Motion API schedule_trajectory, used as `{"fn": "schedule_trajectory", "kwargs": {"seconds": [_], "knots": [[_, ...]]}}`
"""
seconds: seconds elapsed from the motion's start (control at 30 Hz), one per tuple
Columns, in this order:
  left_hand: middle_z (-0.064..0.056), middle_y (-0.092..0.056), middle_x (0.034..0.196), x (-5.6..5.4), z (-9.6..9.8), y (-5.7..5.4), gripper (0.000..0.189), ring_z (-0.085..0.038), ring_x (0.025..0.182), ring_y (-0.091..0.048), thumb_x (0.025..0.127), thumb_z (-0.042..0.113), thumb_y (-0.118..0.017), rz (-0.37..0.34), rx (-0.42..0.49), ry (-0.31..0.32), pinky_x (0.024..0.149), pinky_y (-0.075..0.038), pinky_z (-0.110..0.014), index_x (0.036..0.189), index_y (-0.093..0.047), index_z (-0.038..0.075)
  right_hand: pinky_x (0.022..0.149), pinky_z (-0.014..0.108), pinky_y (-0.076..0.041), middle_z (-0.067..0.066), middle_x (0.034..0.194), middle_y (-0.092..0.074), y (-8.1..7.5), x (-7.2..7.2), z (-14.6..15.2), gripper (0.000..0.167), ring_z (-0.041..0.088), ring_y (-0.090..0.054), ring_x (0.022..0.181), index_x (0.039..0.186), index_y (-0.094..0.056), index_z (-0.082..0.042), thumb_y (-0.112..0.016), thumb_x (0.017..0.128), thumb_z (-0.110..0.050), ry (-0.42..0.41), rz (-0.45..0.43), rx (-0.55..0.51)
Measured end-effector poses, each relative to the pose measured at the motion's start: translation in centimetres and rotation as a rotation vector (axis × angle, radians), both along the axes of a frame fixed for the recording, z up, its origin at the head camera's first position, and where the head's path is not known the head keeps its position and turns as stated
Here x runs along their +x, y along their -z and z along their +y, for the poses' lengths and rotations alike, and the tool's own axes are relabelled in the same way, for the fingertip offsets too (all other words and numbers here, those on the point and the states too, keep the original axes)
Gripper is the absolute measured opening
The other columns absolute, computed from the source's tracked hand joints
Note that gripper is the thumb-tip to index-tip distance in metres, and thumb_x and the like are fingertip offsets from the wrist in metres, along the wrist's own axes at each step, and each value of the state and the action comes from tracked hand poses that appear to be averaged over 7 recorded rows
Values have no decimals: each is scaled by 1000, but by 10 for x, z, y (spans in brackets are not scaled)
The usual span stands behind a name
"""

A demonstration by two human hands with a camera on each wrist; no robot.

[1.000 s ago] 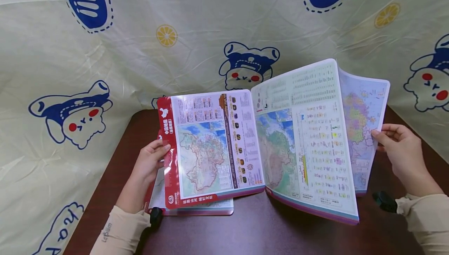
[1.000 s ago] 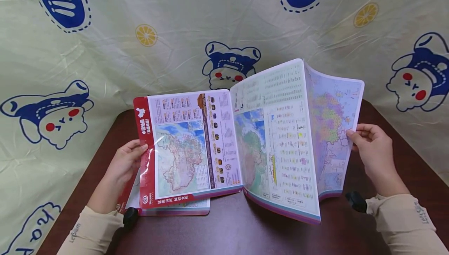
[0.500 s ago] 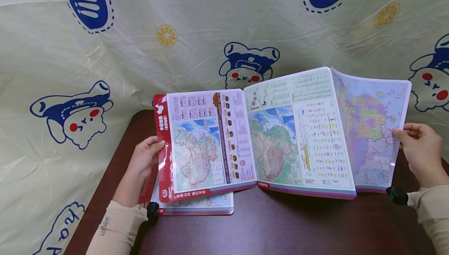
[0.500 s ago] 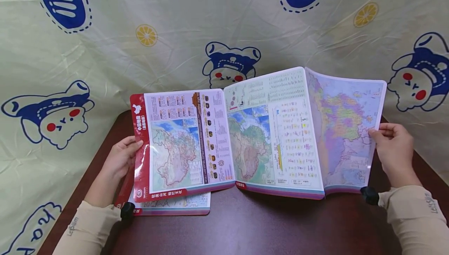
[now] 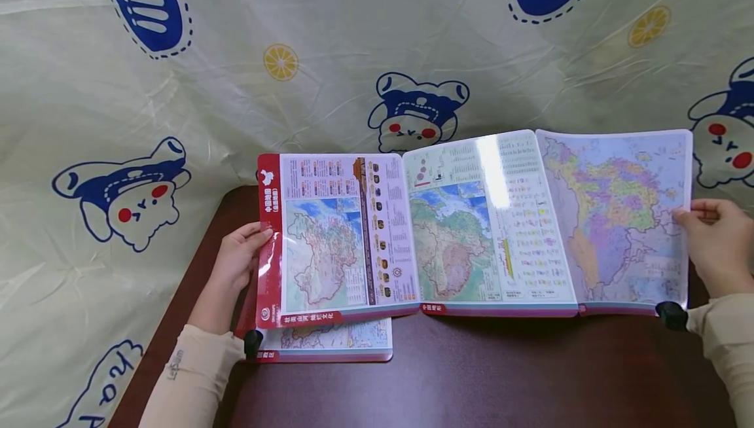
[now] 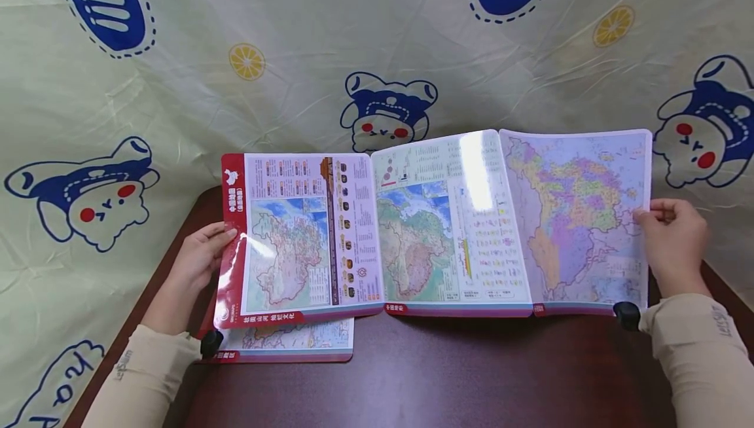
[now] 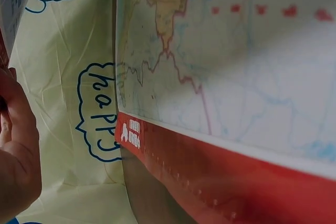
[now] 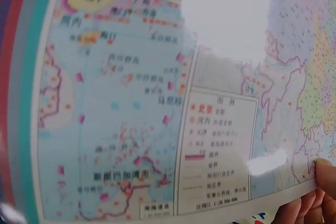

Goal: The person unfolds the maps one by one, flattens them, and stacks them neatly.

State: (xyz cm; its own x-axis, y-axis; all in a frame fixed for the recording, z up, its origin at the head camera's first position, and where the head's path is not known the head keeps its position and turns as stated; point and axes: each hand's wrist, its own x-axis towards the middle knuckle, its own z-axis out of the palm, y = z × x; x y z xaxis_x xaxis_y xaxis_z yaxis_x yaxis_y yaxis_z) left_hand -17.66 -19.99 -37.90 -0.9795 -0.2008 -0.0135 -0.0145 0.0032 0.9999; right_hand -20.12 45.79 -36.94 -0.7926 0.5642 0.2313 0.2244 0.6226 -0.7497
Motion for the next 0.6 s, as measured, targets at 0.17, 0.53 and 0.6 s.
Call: {"fn": "schedule_trajectory", "kwargs": {"seconds": [0.17,0.53,0.6], "knots": [[-10,-57,107,-6,1,-1,50,-12,72,-64,87,29,-59,-19,-37,-35,66,-53,-31,128,-47,2,44,13,-34,12,95,-45,0,-7,1,43,17,-45,70,122,-42,5,-42,94,-28,13,-3,30],[-17,-51,117,-23,1,0,47,-12,72,-62,88,29,-57,-51,-58,-107,64,-52,-28,128,-50,7,46,14,-32,14,94,-45,-6,-25,-9,41,22,-44,74,125,-43,6,-43,94,-21,23,14,42],[-16,-52,117,-27,2,0,46,-13,73,-62,88,29,-57,-52,-57,-122,64,-52,-27,128,-51,8,46,16,-33,16,95,-46,-8,-30,-10,39,23,-44,74,124,-44,6,-43,94,-19,22,26,50]]}}
